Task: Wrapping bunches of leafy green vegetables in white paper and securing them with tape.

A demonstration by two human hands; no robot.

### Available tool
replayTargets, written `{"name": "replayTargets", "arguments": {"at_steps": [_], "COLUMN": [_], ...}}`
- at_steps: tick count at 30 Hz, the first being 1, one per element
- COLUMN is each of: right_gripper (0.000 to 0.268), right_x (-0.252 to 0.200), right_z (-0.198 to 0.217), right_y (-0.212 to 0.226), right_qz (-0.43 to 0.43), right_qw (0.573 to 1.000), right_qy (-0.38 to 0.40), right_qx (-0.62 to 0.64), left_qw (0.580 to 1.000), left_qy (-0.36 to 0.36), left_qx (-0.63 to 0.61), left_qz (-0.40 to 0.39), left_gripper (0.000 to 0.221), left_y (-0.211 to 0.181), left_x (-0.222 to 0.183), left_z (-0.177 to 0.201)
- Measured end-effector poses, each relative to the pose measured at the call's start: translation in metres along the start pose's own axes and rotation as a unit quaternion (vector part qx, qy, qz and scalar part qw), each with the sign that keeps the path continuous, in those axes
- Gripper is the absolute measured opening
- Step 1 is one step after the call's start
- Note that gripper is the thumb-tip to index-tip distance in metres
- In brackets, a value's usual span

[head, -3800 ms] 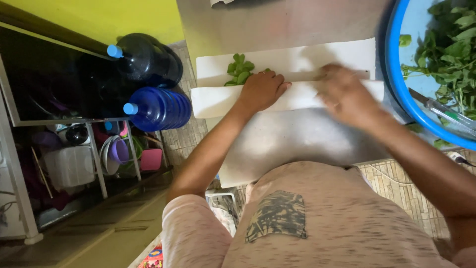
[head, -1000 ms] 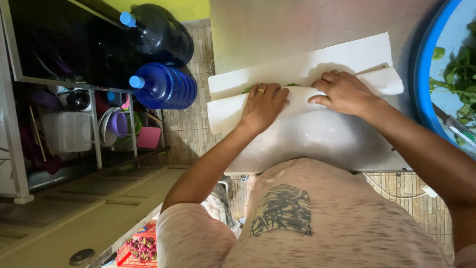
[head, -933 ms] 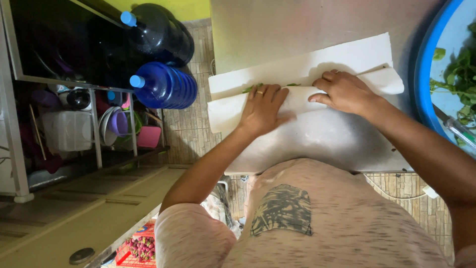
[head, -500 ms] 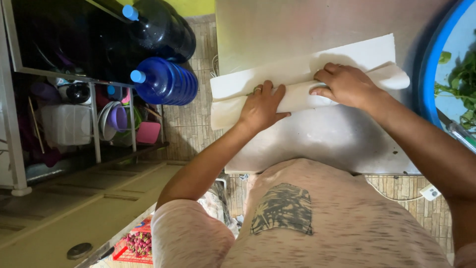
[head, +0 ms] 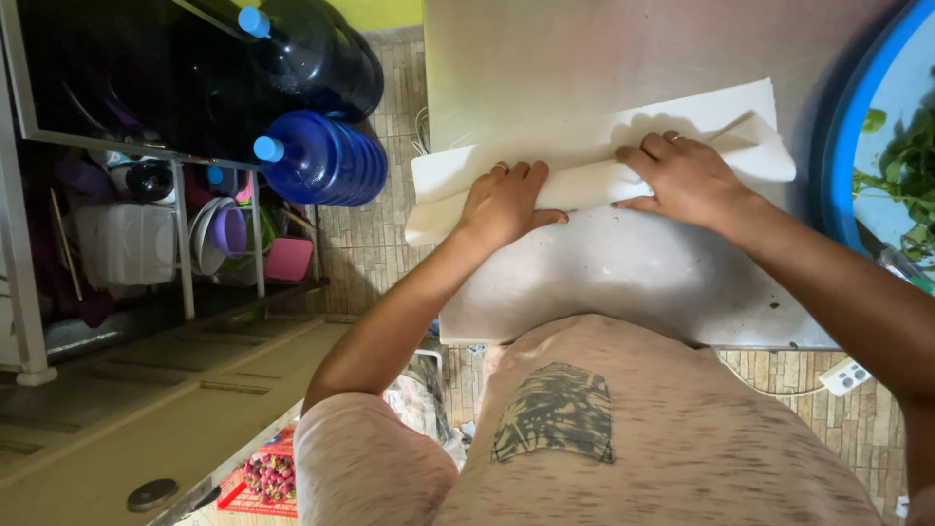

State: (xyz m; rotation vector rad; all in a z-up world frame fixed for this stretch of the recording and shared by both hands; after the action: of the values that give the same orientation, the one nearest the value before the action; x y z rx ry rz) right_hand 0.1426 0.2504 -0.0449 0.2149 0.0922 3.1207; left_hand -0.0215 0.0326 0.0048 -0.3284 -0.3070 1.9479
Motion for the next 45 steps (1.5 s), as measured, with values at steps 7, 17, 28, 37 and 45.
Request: {"name": "replayTargets", "arguments": {"at_steps": [7, 17, 28, 37, 45], "right_gripper": [0.079, 0.074, 0.082, 0.088, 0.086], "right_x": [0.009, 0.027, 0.052, 0.064, 0.067], "right_z": [0.015, 0.041, 0.06, 0.072, 0.074], "right_y": [-0.012, -0.011, -0.007, -0.005, -0.005], "right_qz": [-0.053, -0.077, -0.113, -0.159, -0.164], "right_qw": [0.992, 0.966, 0.929, 0.893, 0.891], "right_qy": [0.1, 0.245, 0.35, 0.416, 0.416], "right_qx": [-0.055, 0.0, 0.046, 0.058, 0.072], "left_qw": [0.997, 0.995, 0.976, 0.932, 0.812], "left_qy": [0.063, 0.1, 0.198, 0.276, 0.31], "left_qx": [-0.035, -0.014, -0.02, -0.149, -0.294], "left_qz": [0.009, 0.004, 0.089, 0.179, 0.398], "left_gripper": [0.059, 0.079, 0.077, 0.058, 0.061], "left_y": [0.003, 0.014, 0.038, 0.134, 0.179], "left_x": [0.005, -0.006, -0.002, -0.007, -0.047], "left_z": [0.02, 0.026, 0.067, 0.061, 0.07]}}
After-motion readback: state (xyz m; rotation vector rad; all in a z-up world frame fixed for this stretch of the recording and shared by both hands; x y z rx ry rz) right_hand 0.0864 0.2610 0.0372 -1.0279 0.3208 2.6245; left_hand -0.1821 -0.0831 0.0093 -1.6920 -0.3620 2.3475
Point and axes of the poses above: each hand's wrist, its own x-axis towards the middle knuckle, its own z-axis out of the back of the hand, y = z × x, the point moved 3 cm from there along x, towards the middle knuckle, and after that the axes turned 10 degrees about -y, right-handed, at the moved point
